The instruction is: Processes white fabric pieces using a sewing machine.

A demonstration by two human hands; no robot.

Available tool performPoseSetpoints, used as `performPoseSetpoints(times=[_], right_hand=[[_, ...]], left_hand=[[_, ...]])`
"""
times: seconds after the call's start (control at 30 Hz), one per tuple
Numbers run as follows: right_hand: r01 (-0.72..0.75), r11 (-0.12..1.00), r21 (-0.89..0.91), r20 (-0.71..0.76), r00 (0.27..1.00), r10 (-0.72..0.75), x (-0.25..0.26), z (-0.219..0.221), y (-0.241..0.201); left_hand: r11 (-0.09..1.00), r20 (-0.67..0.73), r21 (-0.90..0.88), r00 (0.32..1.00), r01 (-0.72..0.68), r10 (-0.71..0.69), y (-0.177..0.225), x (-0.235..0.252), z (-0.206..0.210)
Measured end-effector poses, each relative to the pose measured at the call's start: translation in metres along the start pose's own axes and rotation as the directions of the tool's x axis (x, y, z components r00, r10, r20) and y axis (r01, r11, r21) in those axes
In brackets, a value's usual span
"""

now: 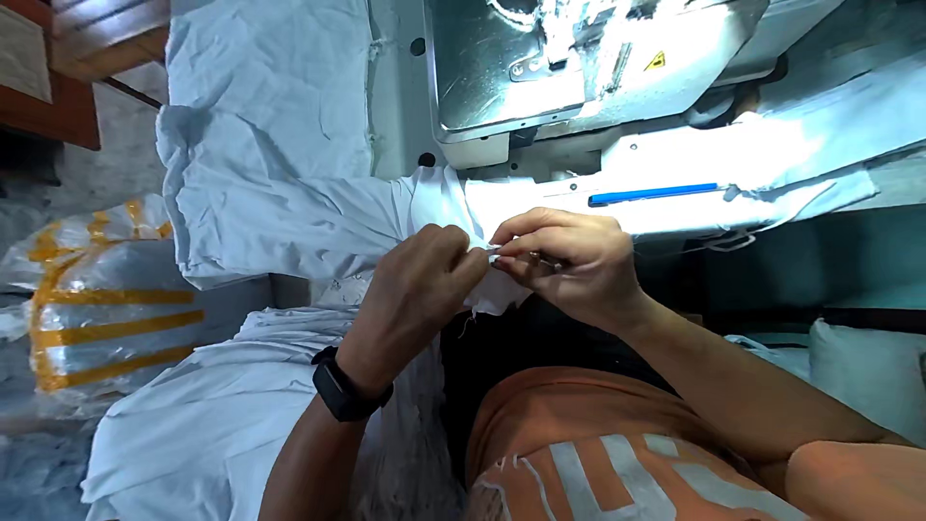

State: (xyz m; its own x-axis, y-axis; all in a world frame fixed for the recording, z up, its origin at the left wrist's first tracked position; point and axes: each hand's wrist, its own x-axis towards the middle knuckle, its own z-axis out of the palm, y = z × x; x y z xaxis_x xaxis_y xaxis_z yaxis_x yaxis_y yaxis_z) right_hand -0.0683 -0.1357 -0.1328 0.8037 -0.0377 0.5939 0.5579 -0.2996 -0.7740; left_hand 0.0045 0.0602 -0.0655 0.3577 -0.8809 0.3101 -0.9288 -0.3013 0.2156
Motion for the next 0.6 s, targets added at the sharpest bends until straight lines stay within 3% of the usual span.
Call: performPoseSetpoints(times=[0.13, 0.27, 0.4, 0.6], right_hand=[[-0.14, 0.986, 0.088, 0.022, 0.99, 0.138, 0.003, -0.007, -0.005], [-0.209, 0.975, 0.073, 0.023, 0.978, 0.208, 0.002, -0.014, -0.004], [-0.262, 0.961, 0.089, 0.006, 0.965, 0.263, 0.001, -0.019, -0.004], [-0.296, 0.948, 0.116, -0.006, 0.954, 0.299, 0.0, -0.016, -0.004]], left_hand=[[0.99, 0.166, 0.135, 0.984, 0.039, -0.061, -0.006, -0.001, 0.001], [0.964, 0.176, 0.217, 0.965, 0.153, -0.193, -0.016, -0.006, -0.01], [0.979, 0.085, 0.034, 0.975, 0.202, -0.205, -0.025, -0.016, -0.022], [0.956, -0.066, -0.227, 0.976, 0.186, -0.206, -0.03, -0.025, -0.008]])
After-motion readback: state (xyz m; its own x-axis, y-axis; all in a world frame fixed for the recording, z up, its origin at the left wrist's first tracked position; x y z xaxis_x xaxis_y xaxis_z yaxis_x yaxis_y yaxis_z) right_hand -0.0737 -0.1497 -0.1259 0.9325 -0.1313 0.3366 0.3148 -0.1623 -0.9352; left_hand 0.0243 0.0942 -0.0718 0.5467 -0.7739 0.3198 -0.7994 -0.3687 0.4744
